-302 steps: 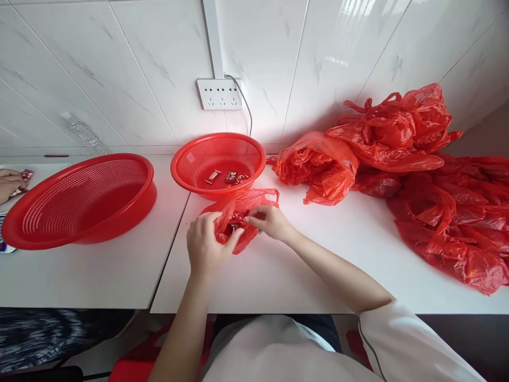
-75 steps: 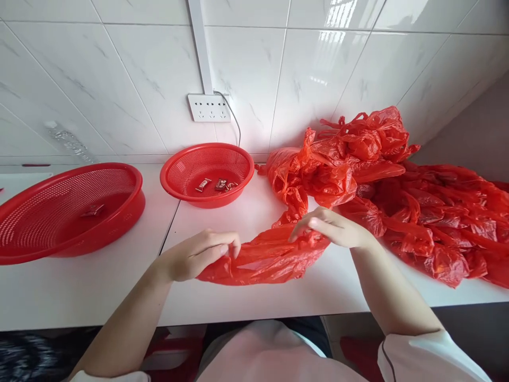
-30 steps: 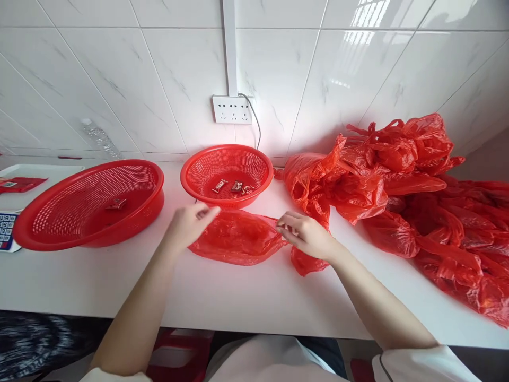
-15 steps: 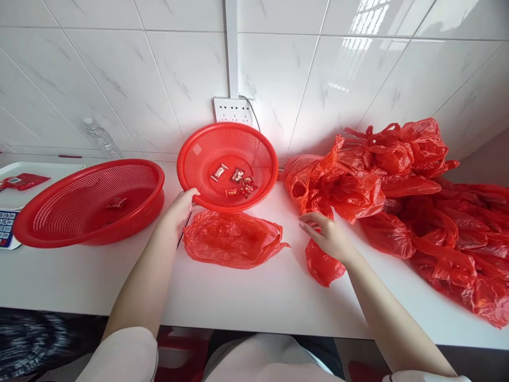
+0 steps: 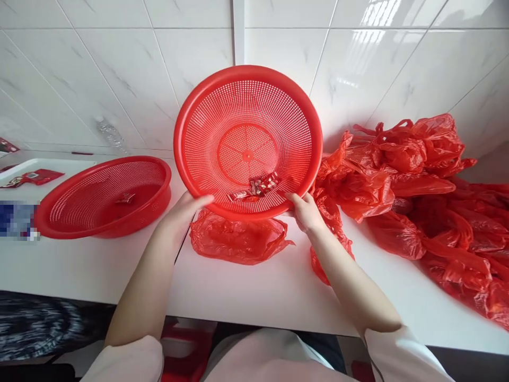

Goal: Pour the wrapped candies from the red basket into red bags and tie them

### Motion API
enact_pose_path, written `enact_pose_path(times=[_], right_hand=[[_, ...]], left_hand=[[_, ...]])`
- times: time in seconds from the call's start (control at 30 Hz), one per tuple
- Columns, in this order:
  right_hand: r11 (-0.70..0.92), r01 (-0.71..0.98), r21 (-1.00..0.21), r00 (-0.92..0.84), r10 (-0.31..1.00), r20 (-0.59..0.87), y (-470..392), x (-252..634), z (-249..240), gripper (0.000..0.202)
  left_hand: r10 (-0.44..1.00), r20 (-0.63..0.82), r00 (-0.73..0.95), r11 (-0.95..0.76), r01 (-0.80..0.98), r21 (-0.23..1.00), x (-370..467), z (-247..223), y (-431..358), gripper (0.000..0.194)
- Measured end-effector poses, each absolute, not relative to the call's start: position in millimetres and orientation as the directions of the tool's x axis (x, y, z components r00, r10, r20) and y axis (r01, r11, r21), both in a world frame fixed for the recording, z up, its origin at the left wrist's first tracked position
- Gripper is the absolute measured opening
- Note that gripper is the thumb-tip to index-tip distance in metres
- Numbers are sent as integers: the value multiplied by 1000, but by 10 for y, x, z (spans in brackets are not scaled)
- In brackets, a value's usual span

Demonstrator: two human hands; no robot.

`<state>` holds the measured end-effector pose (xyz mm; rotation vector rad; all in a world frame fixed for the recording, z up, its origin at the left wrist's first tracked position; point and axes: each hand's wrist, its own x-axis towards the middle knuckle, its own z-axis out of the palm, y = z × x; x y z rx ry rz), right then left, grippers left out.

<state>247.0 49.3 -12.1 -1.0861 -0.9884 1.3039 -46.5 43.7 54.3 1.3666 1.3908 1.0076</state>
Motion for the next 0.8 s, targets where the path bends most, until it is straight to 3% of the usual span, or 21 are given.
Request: enact_pose_path(times=[0.1, 0.2, 0.33, 0.47, 0.53, 0.67, 0.73, 0.8], right_hand=[[70, -181, -981, 168, 985, 40, 409, 2472, -172, 28], [161, -71, -984, 210, 967, 143, 318, 2494, -200, 29], [259, 132, -957, 235, 929, 284, 246, 2507, -288, 25], [313, 335, -889, 251, 880, 404, 205, 2540, -407, 25], [297, 386, -873, 259, 874, 412, 183, 2576, -442, 27], [289, 381, -878, 265, 876, 404, 148, 2665, -476, 26], [295, 365, -883, 273, 873, 404, 134, 2712, -491, 26], [299, 364, -882, 279, 868, 410, 116, 2760, -502, 29]], left_hand=[[939, -161, 304, -31, 541, 840, -692, 403, 345, 70], [956, -237, 171, 79, 629, 773, -824, 132, 336, 60], [953, -301, 40, 259, 412, 874, -727, -235, 405, 33], [940, -340, 24, 328, 216, 920, -556, -368, 441, 31], [926, -366, 96, 347, 174, 922, -537, -342, 413, 33], [897, -355, 263, 291, 254, 923, -575, -272, 320, 43], [898, -371, 239, 291, 311, 905, -567, -289, 305, 48], [898, -393, 195, 331, 287, 899, -529, -342, 327, 40]])
